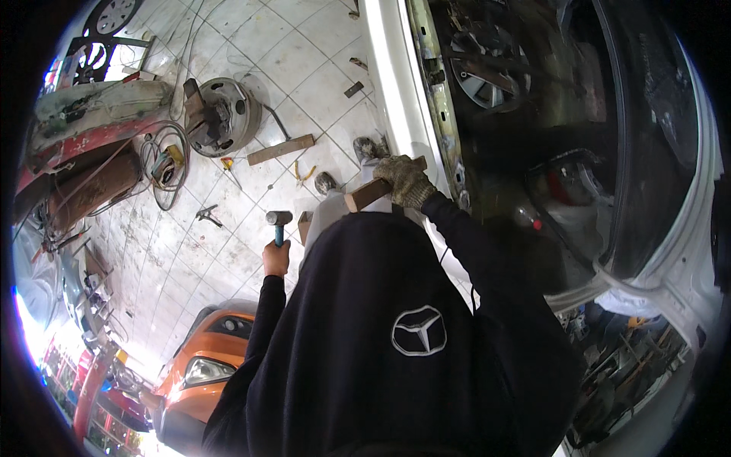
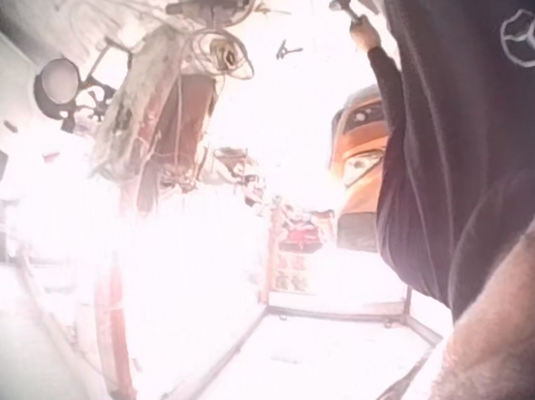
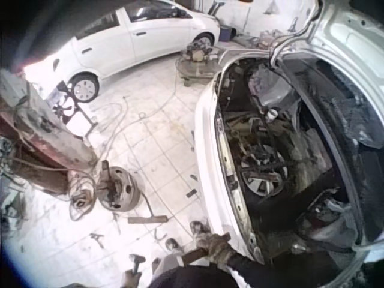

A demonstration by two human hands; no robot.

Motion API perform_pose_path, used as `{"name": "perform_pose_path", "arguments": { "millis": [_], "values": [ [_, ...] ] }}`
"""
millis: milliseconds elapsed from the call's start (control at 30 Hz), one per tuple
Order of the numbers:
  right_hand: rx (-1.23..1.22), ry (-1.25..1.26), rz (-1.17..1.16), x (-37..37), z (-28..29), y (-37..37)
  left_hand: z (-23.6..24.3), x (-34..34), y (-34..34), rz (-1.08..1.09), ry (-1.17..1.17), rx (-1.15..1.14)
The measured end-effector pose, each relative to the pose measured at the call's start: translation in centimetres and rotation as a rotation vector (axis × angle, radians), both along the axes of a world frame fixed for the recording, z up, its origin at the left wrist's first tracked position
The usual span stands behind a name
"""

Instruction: The person removes a silver car bumper, then uses a hammer and a metal bar to tap and align the bumper's edge. They reposition the bumper onto the car and press along the seam to fit it back in place.

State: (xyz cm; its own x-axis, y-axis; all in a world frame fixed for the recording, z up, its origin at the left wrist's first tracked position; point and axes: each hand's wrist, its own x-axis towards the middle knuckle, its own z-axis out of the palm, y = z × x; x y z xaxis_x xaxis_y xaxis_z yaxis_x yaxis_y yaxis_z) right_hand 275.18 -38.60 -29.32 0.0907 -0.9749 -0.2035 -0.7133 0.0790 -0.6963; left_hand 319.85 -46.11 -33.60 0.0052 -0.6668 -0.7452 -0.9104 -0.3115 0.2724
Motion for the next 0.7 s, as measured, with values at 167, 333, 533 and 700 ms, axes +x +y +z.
{"name": "perform_pose_path", "arguments": {
  "millis": [167,333,533,700],
  "values": [
    [0.168,0.023,-0.310,4.9,1.2,0.9,-7.6,16.3,5.1,0.021,-0.222,0.097],
    [0.153,-0.035,-0.597,6.3,-0.8,3.9,-7.2,20.8,6.8,0.084,-0.223,0.208],
    [-0.012,0.164,-0.398,3.0,0.5,-5.5,-5.9,16.5,1.0,0.053,-0.080,0.057],
    [-0.189,0.107,-0.385,-2.4,1.0,-15.7,-0.7,2.4,-8.1,0.260,0.103,0.048]
  ]
}}
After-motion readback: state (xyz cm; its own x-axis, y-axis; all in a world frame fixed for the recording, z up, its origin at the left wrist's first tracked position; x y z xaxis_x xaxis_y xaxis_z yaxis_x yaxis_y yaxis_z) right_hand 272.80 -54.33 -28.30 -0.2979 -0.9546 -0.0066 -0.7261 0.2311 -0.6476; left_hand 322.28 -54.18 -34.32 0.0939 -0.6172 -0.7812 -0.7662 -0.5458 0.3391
